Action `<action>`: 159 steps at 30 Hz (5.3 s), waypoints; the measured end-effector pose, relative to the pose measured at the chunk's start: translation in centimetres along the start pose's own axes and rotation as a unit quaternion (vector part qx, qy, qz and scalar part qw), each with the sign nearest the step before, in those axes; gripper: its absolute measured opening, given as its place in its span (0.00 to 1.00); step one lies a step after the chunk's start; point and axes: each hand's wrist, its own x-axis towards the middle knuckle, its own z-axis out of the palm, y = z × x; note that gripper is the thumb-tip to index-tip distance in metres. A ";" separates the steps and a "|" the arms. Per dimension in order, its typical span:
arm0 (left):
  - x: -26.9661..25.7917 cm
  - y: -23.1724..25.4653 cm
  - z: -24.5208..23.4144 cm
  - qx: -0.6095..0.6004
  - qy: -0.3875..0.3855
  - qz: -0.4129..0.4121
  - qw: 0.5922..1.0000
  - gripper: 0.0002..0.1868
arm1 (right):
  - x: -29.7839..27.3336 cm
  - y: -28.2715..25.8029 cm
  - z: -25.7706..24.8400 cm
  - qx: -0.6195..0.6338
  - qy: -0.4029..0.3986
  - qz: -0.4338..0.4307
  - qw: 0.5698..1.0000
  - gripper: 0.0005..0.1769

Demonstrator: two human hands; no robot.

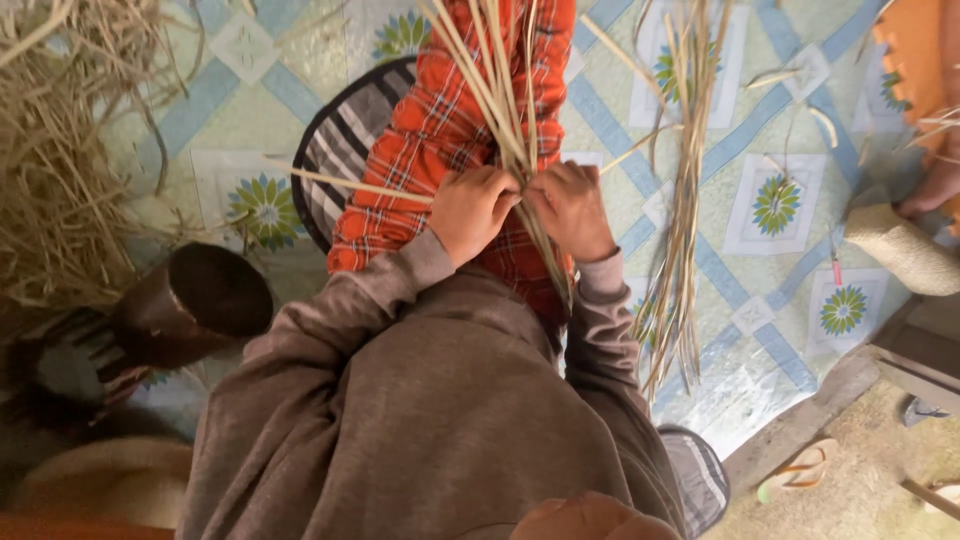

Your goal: The person weaves thin strips of dried plant material by hand, shifting and tying them together to form a patterned craft item.

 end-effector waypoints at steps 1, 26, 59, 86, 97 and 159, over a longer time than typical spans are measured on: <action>0.3 0.3 -0.7 -0.016 0.010 0.010 1.000 0.11 | 0.0 -0.2 -0.3 0.013 0.003 0.005 1.000 0.07; 2.6 -2.3 -12.8 -0.415 -0.123 0.131 0.892 0.05 | -15.8 11.9 -4.6 0.174 0.099 0.280 0.939 0.04; 1.3 -0.1 -7.5 -0.372 -0.053 0.039 0.926 0.06 | -10.0 8.1 1.5 -0.480 0.201 0.188 0.833 0.10; 2.9 2.7 -4.8 -0.087 0.042 0.061 0.993 0.11 | 0.0 -1.5 -3.2 0.182 0.002 0.134 0.974 0.09; 1.4 0.9 -3.7 -0.100 -0.007 -0.029 0.995 0.05 | 0.5 0.7 -1.6 0.147 -0.098 0.088 0.980 0.06; 1.5 -0.6 0.5 -0.186 -0.040 -0.133 0.973 0.05 | 1.4 1.4 0.5 0.146 -0.033 0.040 0.988 0.05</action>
